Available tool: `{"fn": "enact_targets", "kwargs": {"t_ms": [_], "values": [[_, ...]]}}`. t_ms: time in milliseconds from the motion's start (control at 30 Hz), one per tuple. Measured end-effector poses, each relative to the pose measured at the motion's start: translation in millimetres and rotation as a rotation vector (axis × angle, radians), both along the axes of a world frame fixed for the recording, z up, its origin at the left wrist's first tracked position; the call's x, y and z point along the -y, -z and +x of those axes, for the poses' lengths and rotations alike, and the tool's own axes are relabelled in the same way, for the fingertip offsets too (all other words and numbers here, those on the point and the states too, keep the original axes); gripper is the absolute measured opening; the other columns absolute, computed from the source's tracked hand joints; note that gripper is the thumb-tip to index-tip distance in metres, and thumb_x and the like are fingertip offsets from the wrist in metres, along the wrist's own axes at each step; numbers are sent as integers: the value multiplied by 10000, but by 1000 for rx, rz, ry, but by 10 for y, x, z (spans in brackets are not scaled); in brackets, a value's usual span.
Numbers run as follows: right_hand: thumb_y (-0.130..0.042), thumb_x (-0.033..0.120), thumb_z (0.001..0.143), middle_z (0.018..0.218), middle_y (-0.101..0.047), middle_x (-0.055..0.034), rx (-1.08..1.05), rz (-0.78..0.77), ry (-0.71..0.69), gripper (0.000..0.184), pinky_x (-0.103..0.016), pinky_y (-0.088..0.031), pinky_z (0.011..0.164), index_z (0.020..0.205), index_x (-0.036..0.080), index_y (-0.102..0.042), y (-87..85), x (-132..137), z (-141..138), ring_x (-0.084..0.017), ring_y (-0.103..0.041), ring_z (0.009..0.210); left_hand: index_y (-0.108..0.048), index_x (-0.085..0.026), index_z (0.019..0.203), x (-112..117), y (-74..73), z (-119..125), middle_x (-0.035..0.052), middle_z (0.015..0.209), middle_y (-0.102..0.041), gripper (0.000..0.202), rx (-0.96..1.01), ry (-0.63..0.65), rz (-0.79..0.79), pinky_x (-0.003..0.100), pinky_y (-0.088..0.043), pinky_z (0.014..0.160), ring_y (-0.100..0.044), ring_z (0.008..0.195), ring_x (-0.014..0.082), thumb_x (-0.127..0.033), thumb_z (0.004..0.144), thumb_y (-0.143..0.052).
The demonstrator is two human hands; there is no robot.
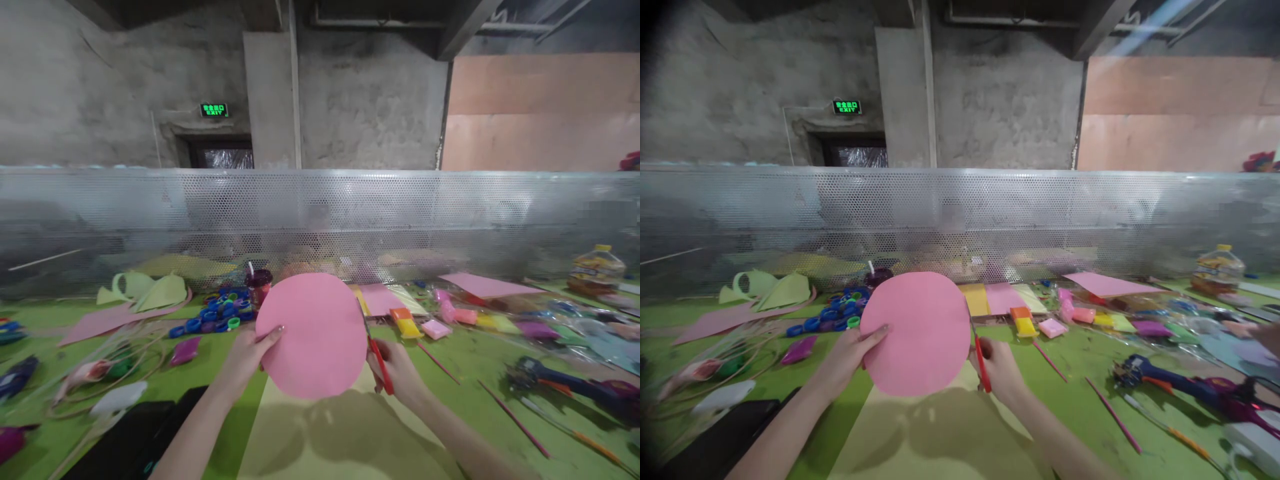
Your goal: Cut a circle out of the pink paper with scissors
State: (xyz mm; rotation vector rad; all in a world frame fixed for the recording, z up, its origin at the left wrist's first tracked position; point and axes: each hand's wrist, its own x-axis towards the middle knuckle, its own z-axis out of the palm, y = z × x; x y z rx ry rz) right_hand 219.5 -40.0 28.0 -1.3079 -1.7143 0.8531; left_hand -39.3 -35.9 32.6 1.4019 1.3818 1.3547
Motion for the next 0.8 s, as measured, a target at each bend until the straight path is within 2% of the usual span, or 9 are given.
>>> {"fn": "enact_targets", "kwargs": {"t_ms": [67, 133, 267, 400, 567, 800], "values": [[-382, 237, 686, 350, -398, 76, 16, 15, 6, 131, -172, -322, 343, 578, 175, -421, -3, 4, -4, -70, -422, 314, -655, -92, 852, -8, -4, -11, 100, 750, -688, 478, 24, 8, 20, 245, -383, 431, -600, 586, 206, -520, 643, -607], [-384, 232, 688, 352, -401, 72, 33, 31, 14, 137, -174, -318, 346, 570, 174, -423, -4, 5, -7, -72, -425, 318, -646, -95, 926, -3, -20, -8, 122, 885, -688, 484, 68, 28, 34, 272, -457, 554, -628, 749, 242, -492, 651, -618], [-394, 280, 707, 363, -411, 66, 42, 31, 13, 175, -175, -324, 329, 565, 178, -413, 3, 6, -7, -84, -450, 324, -631, -96, 997, 18, -48, 7, 135, 975, -671, 483, 128, 61, 34, 317, -474, 751, -603, 927, 266, -450, 668, -626], [-413, 325, 706, 392, -401, 76, 12, 24, -1, 192, -181, -365, 309, 579, 181, -408, 19, 6, -4, -86, -457, 313, -623, -94, 1022, 22, -51, -6, 141, 1000, -662, 493, 142, 63, 35, 342, -473, 790, -595, 955, 279, -441, 672, -629], [-446, 301, 696, 420, -384, 84, 10, 67, 2, 173, -178, -398, 309, 581, 179, -403, 40, 10, -1, -72, -451, 310, -604, -95, 1058, 49, -88, -12, 133, 1015, -658, 514, 184, 59, 36, 339, -479, 801, -603, 944, 268, -429, 669, -636], [-468, 327, 701, 434, -366, 84, -24, 87, 17, 207, -173, -411, 304, 573, 181, -398, -5, 45, -2, -59, -432, 316, -632, -97, 990, 77, -114, -22, 131, 1006, -661, 484, 214, 59, 29, 333, -496, 776, -624, 894, 261, -436, 644, -652]]}}
